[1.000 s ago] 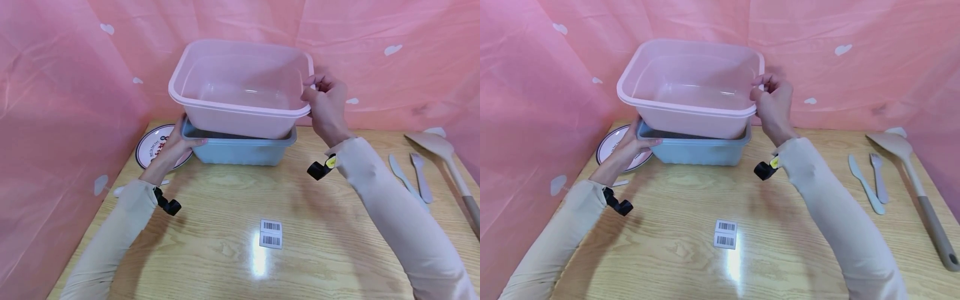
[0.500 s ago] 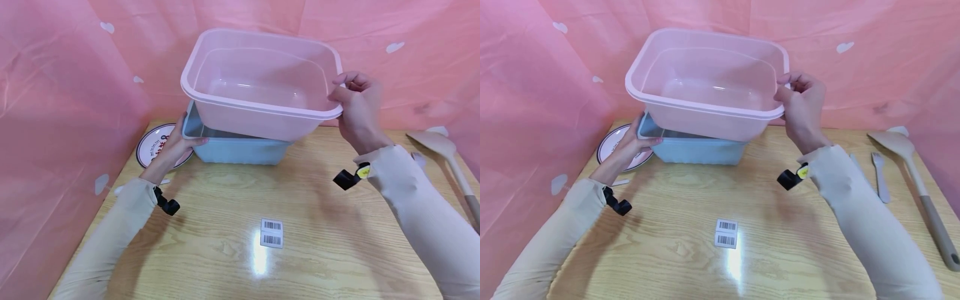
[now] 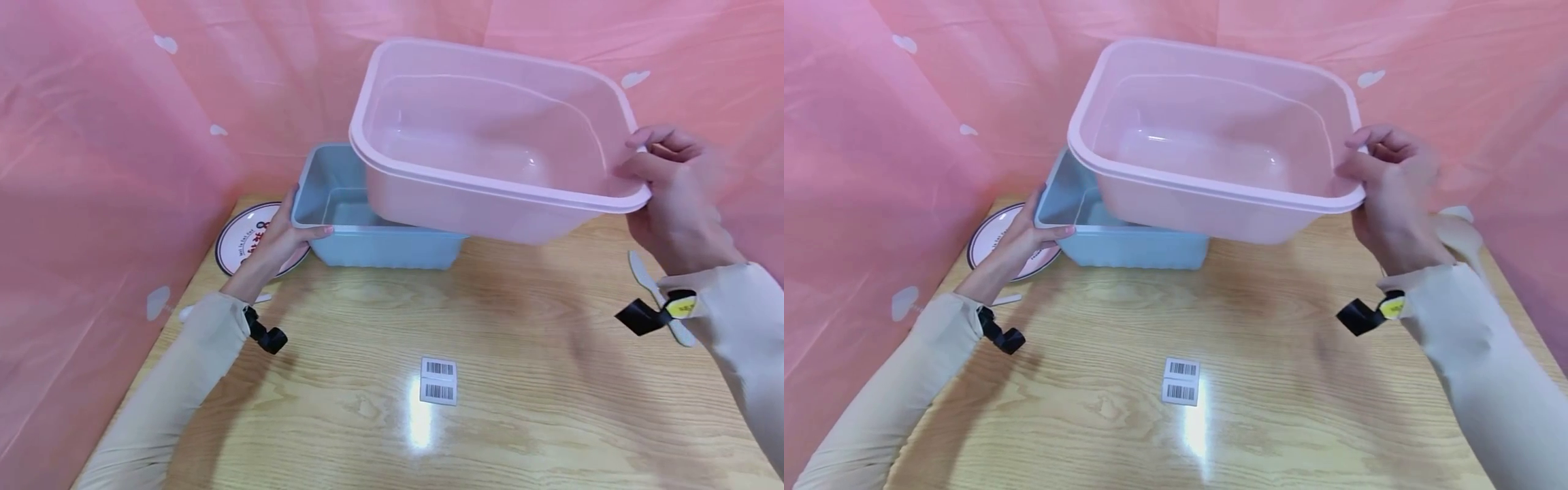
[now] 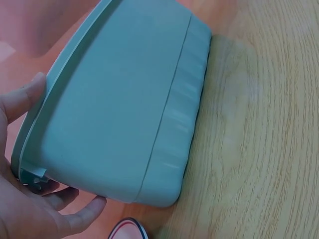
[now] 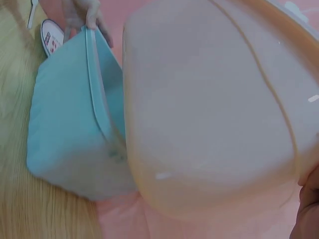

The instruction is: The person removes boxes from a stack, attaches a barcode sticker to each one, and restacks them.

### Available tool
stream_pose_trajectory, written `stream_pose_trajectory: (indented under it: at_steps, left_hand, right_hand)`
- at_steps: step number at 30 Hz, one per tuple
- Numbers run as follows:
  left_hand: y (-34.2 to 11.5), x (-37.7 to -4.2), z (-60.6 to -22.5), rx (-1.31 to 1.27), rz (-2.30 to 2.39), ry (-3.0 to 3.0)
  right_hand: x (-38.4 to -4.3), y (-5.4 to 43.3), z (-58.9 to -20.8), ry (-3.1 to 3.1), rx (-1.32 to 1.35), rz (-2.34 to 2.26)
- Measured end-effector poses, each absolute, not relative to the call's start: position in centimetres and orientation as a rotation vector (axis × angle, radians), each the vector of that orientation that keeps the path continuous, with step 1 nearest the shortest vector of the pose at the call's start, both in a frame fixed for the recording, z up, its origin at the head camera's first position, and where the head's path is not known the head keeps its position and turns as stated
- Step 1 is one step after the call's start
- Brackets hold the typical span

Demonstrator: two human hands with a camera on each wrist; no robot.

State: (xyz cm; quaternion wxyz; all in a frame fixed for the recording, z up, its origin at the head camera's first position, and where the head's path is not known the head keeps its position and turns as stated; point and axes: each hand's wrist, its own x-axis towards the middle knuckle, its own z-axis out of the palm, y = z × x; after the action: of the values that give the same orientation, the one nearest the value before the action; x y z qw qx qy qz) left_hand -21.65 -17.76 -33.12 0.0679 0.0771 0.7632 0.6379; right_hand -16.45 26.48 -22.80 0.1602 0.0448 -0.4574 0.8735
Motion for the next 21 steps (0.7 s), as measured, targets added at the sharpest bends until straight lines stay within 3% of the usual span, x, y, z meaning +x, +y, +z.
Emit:
stream_pose_trajectory:
  at_steps: [21]
  left_hand:
    - [-18.0,-21.4,-33.2,0.238,1.88,2.337]
  right_hand:
    - [-15.9,36.6,-25.2,-1.129,0.24,2.505]
